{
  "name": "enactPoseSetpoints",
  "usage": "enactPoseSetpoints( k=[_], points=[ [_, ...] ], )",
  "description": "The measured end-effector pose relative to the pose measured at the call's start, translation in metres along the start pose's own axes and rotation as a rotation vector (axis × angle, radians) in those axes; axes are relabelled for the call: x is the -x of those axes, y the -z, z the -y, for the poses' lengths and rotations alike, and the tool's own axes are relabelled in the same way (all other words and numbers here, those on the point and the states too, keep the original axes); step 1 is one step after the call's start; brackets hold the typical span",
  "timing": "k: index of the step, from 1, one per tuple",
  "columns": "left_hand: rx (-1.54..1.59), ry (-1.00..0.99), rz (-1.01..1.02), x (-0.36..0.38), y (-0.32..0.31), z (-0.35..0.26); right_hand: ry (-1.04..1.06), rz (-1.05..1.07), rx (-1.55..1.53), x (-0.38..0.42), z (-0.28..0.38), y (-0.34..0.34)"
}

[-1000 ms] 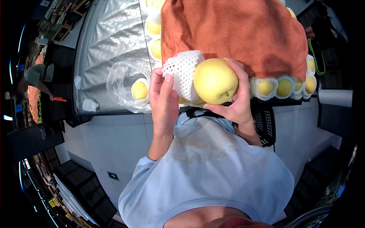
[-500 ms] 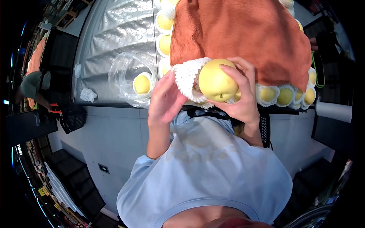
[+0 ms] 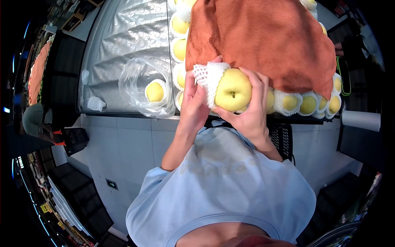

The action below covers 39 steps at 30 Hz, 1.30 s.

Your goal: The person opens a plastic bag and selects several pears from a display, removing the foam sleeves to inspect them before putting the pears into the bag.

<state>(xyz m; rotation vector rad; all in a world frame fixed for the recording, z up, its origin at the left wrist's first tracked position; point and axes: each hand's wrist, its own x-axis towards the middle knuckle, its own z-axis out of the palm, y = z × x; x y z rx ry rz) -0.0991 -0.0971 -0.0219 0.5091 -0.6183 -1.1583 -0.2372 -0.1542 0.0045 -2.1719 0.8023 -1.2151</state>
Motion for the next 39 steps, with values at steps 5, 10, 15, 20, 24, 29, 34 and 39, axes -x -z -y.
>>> enactPoseSetpoints(
  k=[5, 10, 15, 20, 24, 29, 34, 39],
  points=[
    [-0.081, -0.016, 0.031, -0.004, -0.01, 0.006, -0.023, 0.025, 0.073, 0.002, 0.003, 0.004],
    [-0.11, 0.031, -0.066, -0.006, -0.014, 0.004, -0.051, 0.241, -0.1, -0.001, -0.004, 0.021],
    [-0.066, 0.061, -0.088, -0.008, -0.015, 0.011, 0.0, 0.175, 0.006, -0.002, -0.005, 0.024],
    [0.028, 0.049, -0.068, -0.01, -0.024, 0.016, -0.015, -0.063, 0.09, 0.0, -0.003, 0.016],
    [0.02, 0.08, -0.084, -0.009, -0.024, 0.024, -0.021, -0.149, 0.161, -0.003, -0.005, 0.018],
    [-0.093, 0.118, -0.11, -0.009, -0.036, 0.034, -0.102, -0.069, 0.297, -0.001, 0.0, 0.027],
    [-0.015, 0.198, -0.215, -0.003, -0.018, 0.044, -0.139, 0.096, 0.39, 0.001, 0.002, 0.033],
    [0.329, 0.329, -0.222, -0.019, -0.028, 0.027, -0.075, 0.145, 0.28, -0.002, -0.002, 0.034]
  ],
)
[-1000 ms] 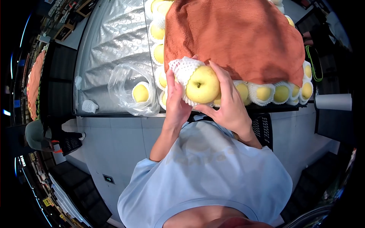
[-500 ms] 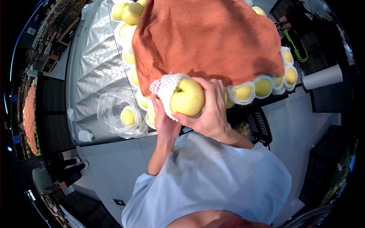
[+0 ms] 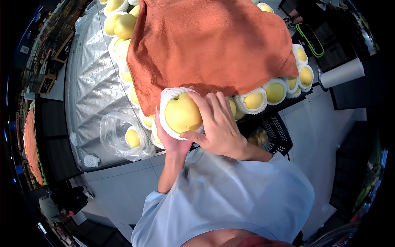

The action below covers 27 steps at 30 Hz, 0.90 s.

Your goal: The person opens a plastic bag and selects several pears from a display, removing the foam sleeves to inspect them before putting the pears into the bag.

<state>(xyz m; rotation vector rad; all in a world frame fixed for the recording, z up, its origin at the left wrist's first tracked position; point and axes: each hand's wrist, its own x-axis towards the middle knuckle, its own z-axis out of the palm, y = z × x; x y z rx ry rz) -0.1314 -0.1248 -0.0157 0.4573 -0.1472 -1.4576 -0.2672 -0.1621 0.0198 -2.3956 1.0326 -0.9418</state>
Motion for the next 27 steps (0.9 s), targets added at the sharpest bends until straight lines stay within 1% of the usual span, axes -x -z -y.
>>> enactPoseSetpoints(
  k=[2, 4, 6, 7, 8, 10, 11, 12, 14, 15, 16, 18, 19, 20, 22, 23, 24, 26, 27],
  points=[
    [0.124, 0.013, 0.074, 0.001, 0.008, -0.005, 0.014, 0.045, -0.061, -0.001, -0.002, 0.0],
    [0.11, 0.067, -0.024, 0.006, 0.006, -0.011, 0.115, 0.006, -0.037, -0.003, -0.006, -0.001],
    [0.183, 0.078, 0.01, 0.012, 0.012, -0.014, 0.169, 0.055, -0.117, -0.007, -0.006, 0.001],
    [0.212, 0.116, 0.047, 0.014, 0.017, -0.019, 0.174, 0.074, -0.217, -0.008, -0.005, -0.001],
    [0.215, 0.086, 0.035, 0.017, 0.019, -0.022, 0.175, 0.092, -0.313, -0.008, -0.005, -0.003],
    [0.173, 0.109, -0.023, 0.023, 0.018, -0.027, 0.211, 0.153, -0.353, -0.009, -0.006, -0.008],
    [0.193, 0.111, 0.036, 0.026, 0.019, -0.028, 0.239, 0.187, -0.363, -0.01, -0.005, -0.011],
    [0.196, 0.089, 0.029, 0.028, 0.026, -0.027, 0.268, 0.221, -0.374, -0.011, -0.004, -0.014],
    [0.235, 0.122, 0.213, 0.033, 0.046, -0.025, 0.293, 0.244, -0.409, -0.01, 0.0, -0.021],
    [0.139, 0.086, 0.122, 0.037, 0.044, -0.025, 0.274, 0.275, -0.413, -0.008, 0.0, -0.024],
    [0.136, 0.062, 0.111, 0.04, 0.043, -0.025, 0.254, 0.306, -0.417, -0.006, 0.001, -0.025],
    [0.047, 0.081, -0.007, 0.043, 0.043, -0.024, 0.246, 0.317, -0.412, -0.004, 0.004, -0.029],
    [-0.055, 0.079, -0.052, 0.045, 0.042, -0.025, 0.241, 0.287, -0.432, -0.003, 0.005, -0.032],
    [-0.055, 0.065, -0.059, 0.046, 0.042, -0.026, 0.234, 0.256, -0.45, -0.003, 0.006, -0.034],
    [-0.367, -0.065, -0.162, 0.049, 0.037, -0.029, 0.239, 0.256, -0.452, -0.002, 0.008, -0.035],
    [-0.406, -0.071, -0.124, 0.053, 0.032, -0.034, 0.23, 0.21, -0.452, -0.001, 0.009, -0.036],
    [-0.405, -0.08, -0.128, 0.055, 0.036, -0.04, 0.219, 0.164, -0.451, -0.001, 0.01, -0.037],
    [-0.93, -0.332, 0.174, 0.056, 0.044, -0.049, 0.213, 0.144, -0.442, -0.005, 0.013, -0.035],
    [-0.818, -0.296, 0.133, 0.063, 0.031, -0.051, 0.201, 0.119, -0.431, -0.007, 0.014, -0.034]
  ],
)
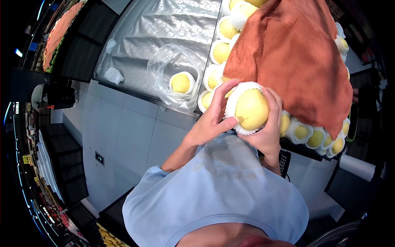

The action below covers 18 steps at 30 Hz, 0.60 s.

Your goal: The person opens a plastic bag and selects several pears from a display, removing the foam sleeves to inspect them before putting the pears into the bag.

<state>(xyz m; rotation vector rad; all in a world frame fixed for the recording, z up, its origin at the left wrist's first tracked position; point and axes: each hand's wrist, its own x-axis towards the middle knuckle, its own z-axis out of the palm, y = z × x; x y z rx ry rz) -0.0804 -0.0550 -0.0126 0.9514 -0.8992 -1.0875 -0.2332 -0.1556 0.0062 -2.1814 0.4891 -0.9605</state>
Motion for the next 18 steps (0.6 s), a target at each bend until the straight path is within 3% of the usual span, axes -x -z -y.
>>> enactPoseSetpoints(
  k=[5, 7, 12, 15, 17, 18],
  points=[
    [-0.387, -0.184, -0.058, 0.014, -0.004, -0.012, 0.071, 0.047, 0.015, -0.008, 0.005, -0.005],
    [-0.841, -0.193, 0.019, 0.017, 0.0, -0.026, 0.066, 0.107, 0.026, -0.007, 0.008, -0.008],
    [-0.801, -0.102, -0.071, 0.024, 0.008, -0.025, 0.143, 0.262, 0.104, -0.006, 0.008, -0.016],
    [-0.533, -0.047, -0.151, 0.027, 0.016, -0.013, 0.155, 0.276, 0.017, -0.01, 0.012, -0.014],
    [-0.016, 0.031, -0.311, 0.026, 0.021, -0.005, 0.149, 0.258, -0.069, -0.011, 0.012, -0.012],
    [0.066, 0.013, -0.398, 0.022, 0.023, -0.009, 0.141, 0.221, -0.079, -0.011, 0.012, -0.011]
  ],
)
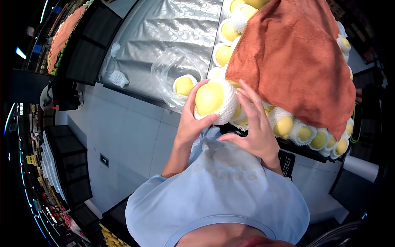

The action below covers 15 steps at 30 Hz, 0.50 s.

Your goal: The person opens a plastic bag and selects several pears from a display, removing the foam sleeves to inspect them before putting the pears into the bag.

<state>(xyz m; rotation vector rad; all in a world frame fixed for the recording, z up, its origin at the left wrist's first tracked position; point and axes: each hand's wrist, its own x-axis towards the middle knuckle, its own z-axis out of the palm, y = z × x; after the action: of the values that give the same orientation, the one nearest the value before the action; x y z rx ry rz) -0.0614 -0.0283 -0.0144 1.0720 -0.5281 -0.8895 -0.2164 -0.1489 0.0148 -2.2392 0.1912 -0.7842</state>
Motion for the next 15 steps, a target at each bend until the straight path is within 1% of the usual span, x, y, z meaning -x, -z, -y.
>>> enactPoseSetpoints(
  k=[1, 2, 3, 5, 6, 7, 9, 10, 12, 13, 15],
  points=[
    [0.007, -0.037, -0.071, -0.008, 0.006, -0.002, -0.005, -0.037, -0.009, 0.001, 0.0, 0.001],
    [-0.05, -0.114, -0.152, -0.019, 0.018, 0.001, -0.004, -0.04, -0.007, 0.003, -0.002, 0.003],
    [-0.085, -0.126, -0.257, -0.028, 0.025, -0.003, -0.026, -0.041, -0.003, 0.006, -0.005, 0.005],
    [-0.285, -0.206, -0.404, -0.052, 0.048, -0.007, -0.064, -0.046, 0.003, 0.01, -0.009, 0.009],
    [-0.422, -0.204, -0.482, -0.063, 0.059, -0.01, -0.106, -0.056, 0.001, 0.011, -0.007, 0.011],
    [-0.423, -0.209, -0.479, -0.072, 0.072, -0.008, -0.103, -0.06, 0.002, 0.013, -0.008, 0.012],
    [-0.677, -0.154, -0.655, -0.091, 0.101, 0.003, -0.12, -0.032, 0.069, 0.017, -0.012, 0.016],
    [-0.679, -0.16, -0.649, -0.099, 0.112, 0.007, -0.119, -0.04, 0.071, 0.017, -0.012, 0.018],
    [-0.872, -0.128, -0.732, -0.11, 0.124, 0.013, -0.139, -0.04, 0.059, 0.019, -0.011, 0.021],
    [-0.873, -0.132, -0.725, -0.114, 0.124, 0.014, -0.14, -0.047, 0.061, 0.019, -0.012, 0.021],
    [-1.094, -0.07, -0.771, -0.118, 0.125, 0.017, -0.142, -0.054, 0.059, 0.021, -0.014, 0.022]
  ],
)
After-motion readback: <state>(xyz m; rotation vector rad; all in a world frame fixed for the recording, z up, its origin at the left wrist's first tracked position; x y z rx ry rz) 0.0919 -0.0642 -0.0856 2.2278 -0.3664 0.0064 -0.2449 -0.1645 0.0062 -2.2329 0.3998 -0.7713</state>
